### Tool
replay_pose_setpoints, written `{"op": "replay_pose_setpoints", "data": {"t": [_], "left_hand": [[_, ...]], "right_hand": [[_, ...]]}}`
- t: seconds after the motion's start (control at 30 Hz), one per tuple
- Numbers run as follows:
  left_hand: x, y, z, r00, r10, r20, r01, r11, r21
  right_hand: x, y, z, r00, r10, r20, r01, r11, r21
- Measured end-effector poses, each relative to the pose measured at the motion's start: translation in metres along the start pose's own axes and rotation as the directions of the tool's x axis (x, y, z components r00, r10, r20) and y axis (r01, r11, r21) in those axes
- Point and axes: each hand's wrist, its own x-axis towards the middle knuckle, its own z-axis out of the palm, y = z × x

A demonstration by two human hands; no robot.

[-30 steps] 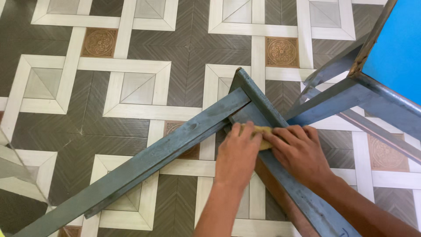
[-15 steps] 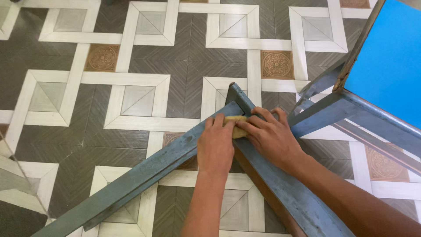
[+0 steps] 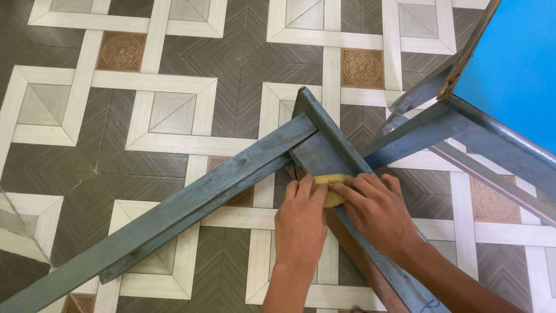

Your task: The person uses a sanding block to sand the metal frame of a table. They work on the legs and crossbars, moving around the table to reach different sections.

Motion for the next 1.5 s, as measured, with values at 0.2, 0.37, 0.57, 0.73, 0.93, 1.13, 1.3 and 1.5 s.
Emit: {"op": "replay_pose_setpoints", "data": {"t": [0.2, 0.37, 0.57, 0.73, 0.93, 1.13, 1.3, 1.5], "left_hand": [[-0.04, 0.009, 0.004, 0.997, -0.044, 0.059, 0.048, 0.996, -0.069], [-0.039, 0.006, -0.004, 0.989, -0.044, 0.14, 0.05, 0.998, -0.038], [0.012, -0.012, -0.022, 0.993, 0.032, 0.116, -0.052, 0.984, 0.17], [0.067, -0.033, -0.039, 0.982, 0.187, -0.032, -0.161, 0.911, 0.38], [0.104, -0.058, -0.052, 0.995, 0.084, -0.06, -0.05, 0.899, 0.436], [0.085, -0.058, -0.053, 0.996, 0.067, -0.058, -0.042, 0.933, 0.358], [0.06, -0.054, -0.047, 0.992, 0.113, -0.064, -0.09, 0.953, 0.29], [0.034, -0.051, -0.046, 0.99, 0.142, -0.008, -0.136, 0.961, 0.242]], "right_hand": [[-0.031, -0.006, -0.004, 0.997, 0.033, 0.075, -0.037, 0.998, 0.05], [-0.029, -0.001, -0.003, 0.984, -0.026, 0.174, 0.003, 0.991, 0.132], [0.034, 0.02, 0.001, 0.951, -0.213, 0.225, 0.221, 0.975, -0.009], [0.095, 0.021, -0.002, 0.949, -0.296, 0.111, 0.31, 0.939, -0.146], [0.139, 0.004, 0.011, 0.977, -0.199, 0.082, 0.202, 0.979, -0.03], [0.125, -0.004, 0.014, 0.99, -0.139, 0.013, 0.135, 0.979, 0.154], [0.098, -0.007, 0.013, 0.995, -0.097, 0.027, 0.088, 0.968, 0.234], [0.071, -0.017, 0.009, 0.995, -0.072, 0.069, 0.049, 0.956, 0.288]]}}
